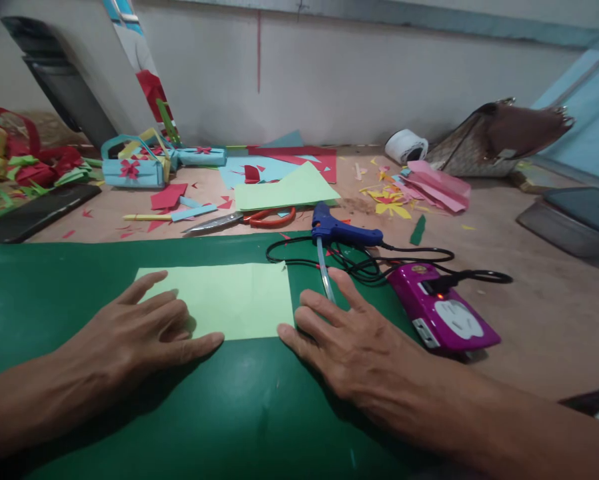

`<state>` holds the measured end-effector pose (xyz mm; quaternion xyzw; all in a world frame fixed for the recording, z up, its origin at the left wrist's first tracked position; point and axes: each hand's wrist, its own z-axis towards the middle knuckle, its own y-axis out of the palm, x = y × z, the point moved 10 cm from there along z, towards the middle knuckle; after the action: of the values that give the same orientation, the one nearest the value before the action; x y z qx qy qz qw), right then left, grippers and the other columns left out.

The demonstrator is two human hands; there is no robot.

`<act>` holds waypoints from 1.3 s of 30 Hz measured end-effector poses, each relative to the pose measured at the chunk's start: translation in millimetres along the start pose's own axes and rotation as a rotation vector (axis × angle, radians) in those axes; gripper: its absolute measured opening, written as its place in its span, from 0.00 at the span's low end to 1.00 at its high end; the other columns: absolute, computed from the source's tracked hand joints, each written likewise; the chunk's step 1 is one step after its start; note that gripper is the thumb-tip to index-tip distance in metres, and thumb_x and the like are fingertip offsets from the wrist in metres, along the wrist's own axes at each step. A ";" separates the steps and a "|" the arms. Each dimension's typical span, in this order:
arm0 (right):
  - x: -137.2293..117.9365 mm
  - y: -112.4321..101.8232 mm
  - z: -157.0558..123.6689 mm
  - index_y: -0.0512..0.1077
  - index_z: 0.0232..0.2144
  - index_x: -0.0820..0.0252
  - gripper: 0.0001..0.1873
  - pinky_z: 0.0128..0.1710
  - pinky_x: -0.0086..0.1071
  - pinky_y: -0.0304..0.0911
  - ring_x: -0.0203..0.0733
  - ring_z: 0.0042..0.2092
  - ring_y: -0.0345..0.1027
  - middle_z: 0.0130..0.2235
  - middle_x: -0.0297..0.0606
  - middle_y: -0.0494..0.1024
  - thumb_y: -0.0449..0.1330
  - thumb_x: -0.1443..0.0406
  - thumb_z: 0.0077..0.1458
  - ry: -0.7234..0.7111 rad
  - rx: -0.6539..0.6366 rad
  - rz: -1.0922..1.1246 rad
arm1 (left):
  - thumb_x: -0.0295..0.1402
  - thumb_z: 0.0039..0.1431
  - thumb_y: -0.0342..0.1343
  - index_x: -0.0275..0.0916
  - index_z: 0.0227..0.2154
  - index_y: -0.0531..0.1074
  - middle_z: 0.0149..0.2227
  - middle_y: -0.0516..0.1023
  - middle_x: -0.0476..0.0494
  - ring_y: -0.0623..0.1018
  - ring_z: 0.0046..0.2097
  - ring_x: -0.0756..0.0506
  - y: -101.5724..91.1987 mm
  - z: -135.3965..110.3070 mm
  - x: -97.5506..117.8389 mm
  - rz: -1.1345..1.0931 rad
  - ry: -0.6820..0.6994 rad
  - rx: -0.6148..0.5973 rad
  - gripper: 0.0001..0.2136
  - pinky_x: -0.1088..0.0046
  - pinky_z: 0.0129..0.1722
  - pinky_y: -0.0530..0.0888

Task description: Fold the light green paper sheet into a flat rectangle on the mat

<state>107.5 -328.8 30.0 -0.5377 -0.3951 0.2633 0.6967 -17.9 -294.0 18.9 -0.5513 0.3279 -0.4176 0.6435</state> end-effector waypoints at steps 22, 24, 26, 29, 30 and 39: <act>14.6 8.2 70.1 0.69 0.27 0.62 0.07 0.35 0.31 0.56 0.37 0.35 0.62 0.32 0.38 0.70 0.53 0.68 0.56 0.489 -0.161 0.548 | 0.23 0.61 0.38 0.39 0.37 0.70 0.26 0.68 0.49 0.66 0.28 0.50 -0.4 0.8 -8.6 0.062 -0.167 0.029 0.14 0.58 0.48 0.60; 14.3 15.8 72.3 0.68 0.27 0.62 0.07 0.37 0.31 0.55 0.38 0.37 0.61 0.33 0.38 0.69 0.54 0.67 0.56 0.504 -0.164 0.555 | 0.24 0.61 0.39 0.38 0.33 0.69 0.25 0.68 0.49 0.65 0.27 0.50 -1.8 0.5 -8.9 0.066 -0.167 0.058 0.13 0.58 0.48 0.59; 14.7 20.1 71.3 0.68 0.27 0.62 0.07 0.38 0.33 0.55 0.39 0.37 0.60 0.33 0.38 0.68 0.55 0.65 0.55 0.523 -0.157 0.563 | 0.24 0.62 0.38 0.38 0.32 0.69 0.24 0.67 0.50 0.65 0.27 0.50 -2.7 0.2 -9.2 0.069 -0.164 0.079 0.13 0.58 0.48 0.59; 15.3 21.8 69.7 0.66 0.25 0.61 0.08 0.38 0.34 0.54 0.40 0.38 0.59 0.33 0.37 0.67 0.56 0.64 0.54 0.543 -0.128 0.569 | 0.24 0.62 0.38 0.37 0.31 0.68 0.24 0.67 0.50 0.65 0.27 0.49 -2.8 -0.1 -10.5 0.070 -0.168 0.082 0.13 0.58 0.48 0.59; 15.5 21.6 69.7 0.66 0.25 0.61 0.08 0.39 0.34 0.54 0.40 0.38 0.58 0.33 0.37 0.67 0.56 0.64 0.54 0.548 -0.113 0.573 | 0.24 0.62 0.39 0.37 0.31 0.68 0.24 0.67 0.50 0.65 0.27 0.49 -2.7 -0.3 -11.0 0.068 -0.172 0.079 0.12 0.58 0.48 0.59; 10.1 23.0 77.5 0.65 0.24 0.61 0.07 0.39 0.34 0.53 0.40 0.38 0.57 0.34 0.37 0.66 0.56 0.67 0.54 0.505 -0.079 0.601 | 0.24 0.62 0.38 0.37 0.29 0.67 0.24 0.67 0.50 0.66 0.27 0.50 -4.8 -0.5 -14.5 0.021 -0.221 0.070 0.13 0.59 0.48 0.58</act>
<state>49.7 -272.3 19.1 -0.7039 -0.0460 0.2994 0.6425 -25.6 -281.4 22.9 -0.5679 0.2458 -0.3586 0.6989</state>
